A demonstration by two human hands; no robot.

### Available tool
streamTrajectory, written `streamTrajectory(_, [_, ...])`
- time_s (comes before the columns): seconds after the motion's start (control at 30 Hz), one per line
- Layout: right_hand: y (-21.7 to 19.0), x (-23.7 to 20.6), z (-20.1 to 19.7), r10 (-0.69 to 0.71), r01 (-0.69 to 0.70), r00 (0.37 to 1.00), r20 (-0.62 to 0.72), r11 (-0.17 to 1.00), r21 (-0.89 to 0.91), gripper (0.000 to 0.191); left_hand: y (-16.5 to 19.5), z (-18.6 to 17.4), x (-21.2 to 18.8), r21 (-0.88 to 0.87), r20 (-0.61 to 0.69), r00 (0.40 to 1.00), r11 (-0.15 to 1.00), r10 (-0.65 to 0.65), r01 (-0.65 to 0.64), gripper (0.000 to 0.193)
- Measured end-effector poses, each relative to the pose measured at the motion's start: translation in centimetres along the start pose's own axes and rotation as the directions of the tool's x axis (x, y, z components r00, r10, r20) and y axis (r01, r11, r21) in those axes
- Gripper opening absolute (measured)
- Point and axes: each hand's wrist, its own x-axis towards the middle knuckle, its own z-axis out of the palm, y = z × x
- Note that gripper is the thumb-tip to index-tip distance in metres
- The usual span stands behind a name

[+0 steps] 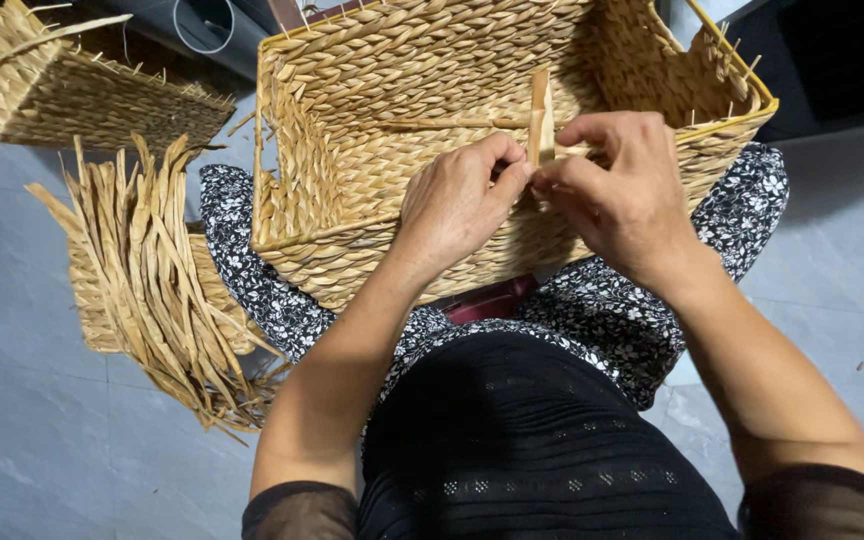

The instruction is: The person sits on the floor with a woven water-hyacinth basket on their lap and wraps a flat wooden strip around the basket's rim, tucking and pressing the strip along the edge to bind it. They rotate the basket as they work and pull the strip tight section by section around the rim.

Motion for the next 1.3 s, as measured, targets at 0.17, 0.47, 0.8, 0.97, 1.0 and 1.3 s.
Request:
streamTrajectory(0.17, [-0.1, -3.2, -3.0, 0.079, -0.070, 0.997, 0.024, 0.661, 0.747, 0.009, -0.2, -0.3, -0.4, -0.040, 0.000, 1.000, 0.999, -0.012, 0.012, 0.024])
streamTrajectory(0.47, [0.3, -4.6, -0.9, 0.069, -0.057, 0.997, -0.040, 0.967, 0.247, 0.046, 0.0, -0.1, -0.4, -0.007, 0.007, 1.000, 1.000, -0.020, 0.020, 0.027])
streamTrajectory(0.8, [1.7, -5.6, 4.0, 0.157, -0.083, 0.973, -0.168, 0.921, 0.380, 0.030, 0.2, -0.2, -0.1, 0.055, 0.077, 0.989, 0.991, -0.123, 0.119, 0.027])
streamTrajectory(0.97, [1.8, -8.1, 4.2, 0.527, -0.082, 0.847, -0.072, 0.263, 0.961, 0.005, -0.2, 0.1, -0.8, -0.036, -0.046, 0.994, 0.994, 0.097, -0.099, 0.017])
streamTrajectory(1.0, [1.6, -8.3, 4.2, 0.511, -0.045, 0.853, -0.102, 0.266, 0.963, 0.005, -0.5, 0.1, -1.1, -0.041, -0.053, 0.989, 0.989, 0.139, -0.141, 0.015])
streamTrajectory(1.3, [-1.9, -6.3, 0.3, 0.011, 0.152, 0.966, -0.257, 0.784, 0.601, 0.008, -1.5, 2.0, -2.6, 0.142, -0.327, 0.788, 0.852, 0.521, -0.504, 0.014])
